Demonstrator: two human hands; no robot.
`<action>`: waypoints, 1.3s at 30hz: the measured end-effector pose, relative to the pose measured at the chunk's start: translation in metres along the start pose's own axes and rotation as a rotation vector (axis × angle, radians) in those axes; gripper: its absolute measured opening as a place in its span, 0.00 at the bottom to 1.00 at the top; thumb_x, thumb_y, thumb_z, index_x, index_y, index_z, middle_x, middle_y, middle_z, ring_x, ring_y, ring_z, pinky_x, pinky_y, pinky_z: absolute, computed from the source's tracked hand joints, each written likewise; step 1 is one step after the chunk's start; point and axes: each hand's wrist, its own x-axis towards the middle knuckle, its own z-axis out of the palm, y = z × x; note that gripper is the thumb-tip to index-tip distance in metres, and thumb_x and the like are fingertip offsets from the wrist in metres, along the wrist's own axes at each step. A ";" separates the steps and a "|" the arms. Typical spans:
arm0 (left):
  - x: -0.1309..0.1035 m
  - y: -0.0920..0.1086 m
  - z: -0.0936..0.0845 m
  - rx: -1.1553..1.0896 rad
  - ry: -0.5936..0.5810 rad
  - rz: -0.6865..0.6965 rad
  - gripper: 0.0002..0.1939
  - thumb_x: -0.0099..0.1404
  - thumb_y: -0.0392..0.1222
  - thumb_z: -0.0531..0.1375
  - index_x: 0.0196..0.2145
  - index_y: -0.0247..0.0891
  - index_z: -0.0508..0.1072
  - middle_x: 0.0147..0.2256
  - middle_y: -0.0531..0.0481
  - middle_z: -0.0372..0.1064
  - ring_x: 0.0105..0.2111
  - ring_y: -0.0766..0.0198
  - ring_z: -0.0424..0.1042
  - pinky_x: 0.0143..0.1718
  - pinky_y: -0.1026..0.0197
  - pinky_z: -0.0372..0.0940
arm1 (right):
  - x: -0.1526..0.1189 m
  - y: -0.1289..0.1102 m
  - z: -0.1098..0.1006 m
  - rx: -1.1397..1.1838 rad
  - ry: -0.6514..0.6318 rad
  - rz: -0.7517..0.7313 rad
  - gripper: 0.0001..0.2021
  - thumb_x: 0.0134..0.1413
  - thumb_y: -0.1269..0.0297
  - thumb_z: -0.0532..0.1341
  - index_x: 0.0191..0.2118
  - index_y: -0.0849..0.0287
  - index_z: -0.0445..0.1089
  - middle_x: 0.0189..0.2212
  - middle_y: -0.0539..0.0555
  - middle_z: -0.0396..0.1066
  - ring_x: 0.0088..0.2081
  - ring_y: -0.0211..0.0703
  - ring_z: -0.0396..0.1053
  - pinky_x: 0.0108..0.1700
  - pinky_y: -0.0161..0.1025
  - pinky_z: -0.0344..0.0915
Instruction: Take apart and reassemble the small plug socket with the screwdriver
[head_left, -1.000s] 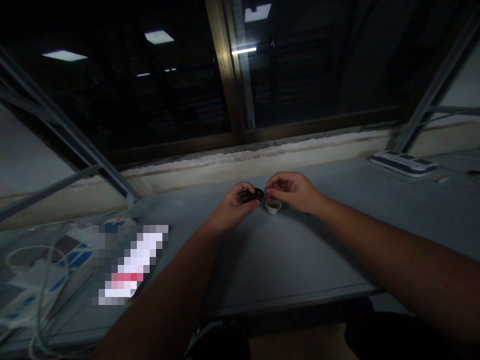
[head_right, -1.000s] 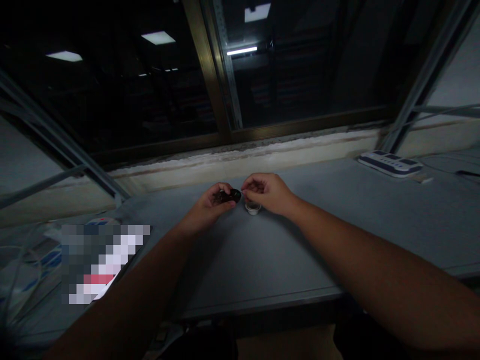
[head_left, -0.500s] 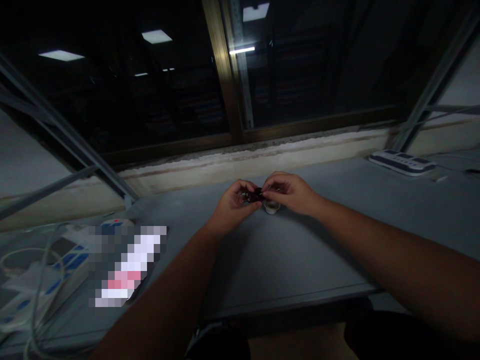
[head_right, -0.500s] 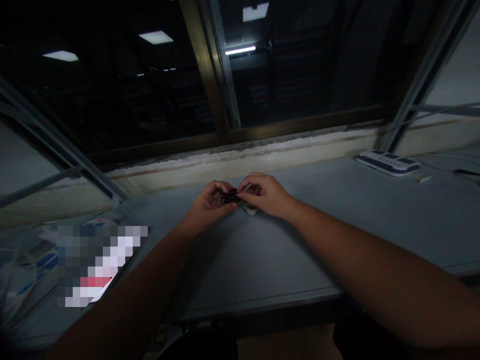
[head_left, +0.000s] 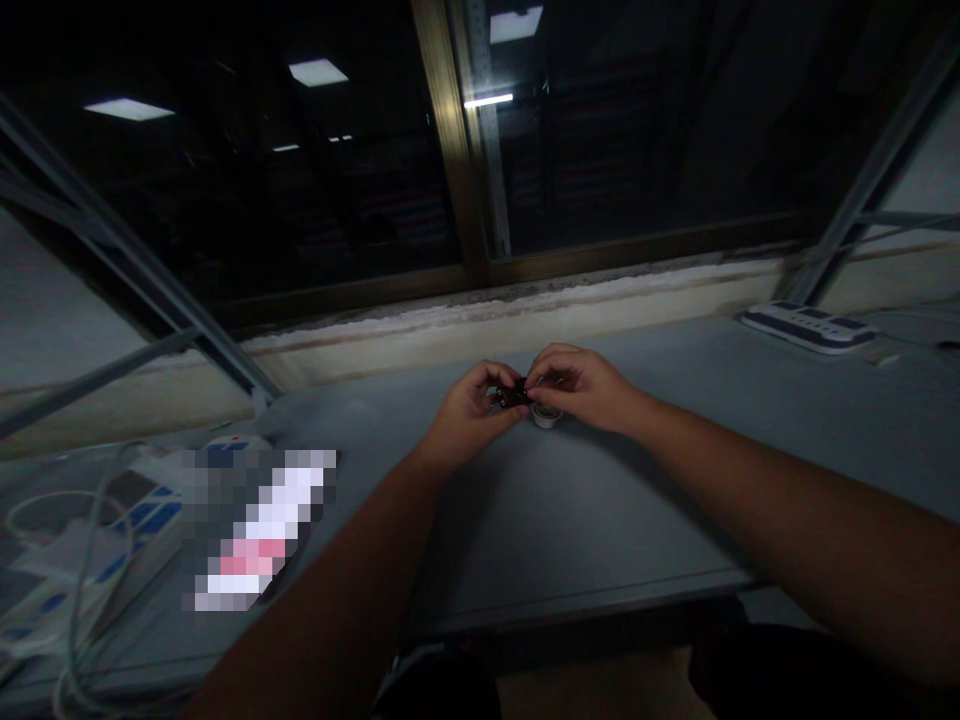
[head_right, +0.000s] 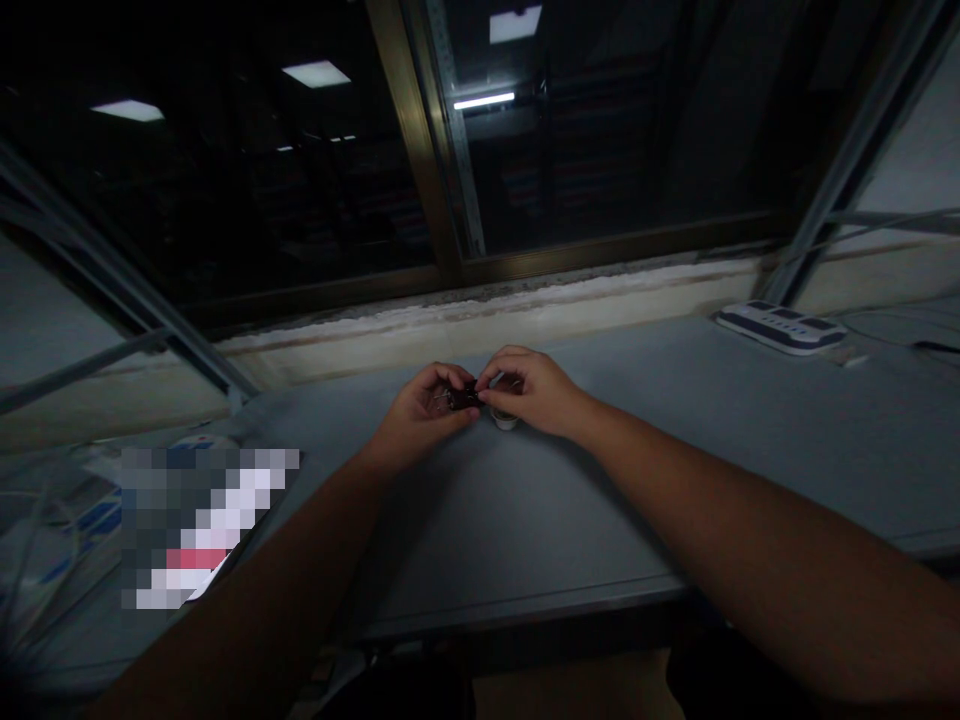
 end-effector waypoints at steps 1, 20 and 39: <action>0.000 -0.001 0.000 0.002 -0.002 -0.002 0.19 0.51 0.34 0.76 0.35 0.38 0.72 0.42 0.49 0.70 0.46 0.61 0.72 0.50 0.59 0.66 | 0.000 0.001 0.000 -0.002 -0.006 0.010 0.06 0.53 0.64 0.69 0.37 0.59 0.79 0.39 0.53 0.71 0.34 0.37 0.72 0.37 0.36 0.69; -0.001 -0.002 -0.005 0.058 0.038 -0.158 0.21 0.50 0.33 0.76 0.35 0.38 0.69 0.41 0.47 0.77 0.43 0.61 0.75 0.49 0.59 0.66 | 0.000 0.003 -0.022 -0.362 -0.195 -0.012 0.13 0.44 0.65 0.72 0.40 0.56 0.79 0.39 0.54 0.78 0.44 0.48 0.73 0.52 0.46 0.65; 0.001 -0.007 -0.007 0.022 0.104 -0.159 0.19 0.51 0.35 0.76 0.42 0.36 0.80 0.40 0.46 0.80 0.41 0.61 0.77 0.49 0.57 0.68 | 0.006 0.009 -0.019 0.230 0.058 0.242 0.21 0.46 0.52 0.74 0.40 0.59 0.72 0.36 0.52 0.76 0.33 0.38 0.76 0.35 0.37 0.76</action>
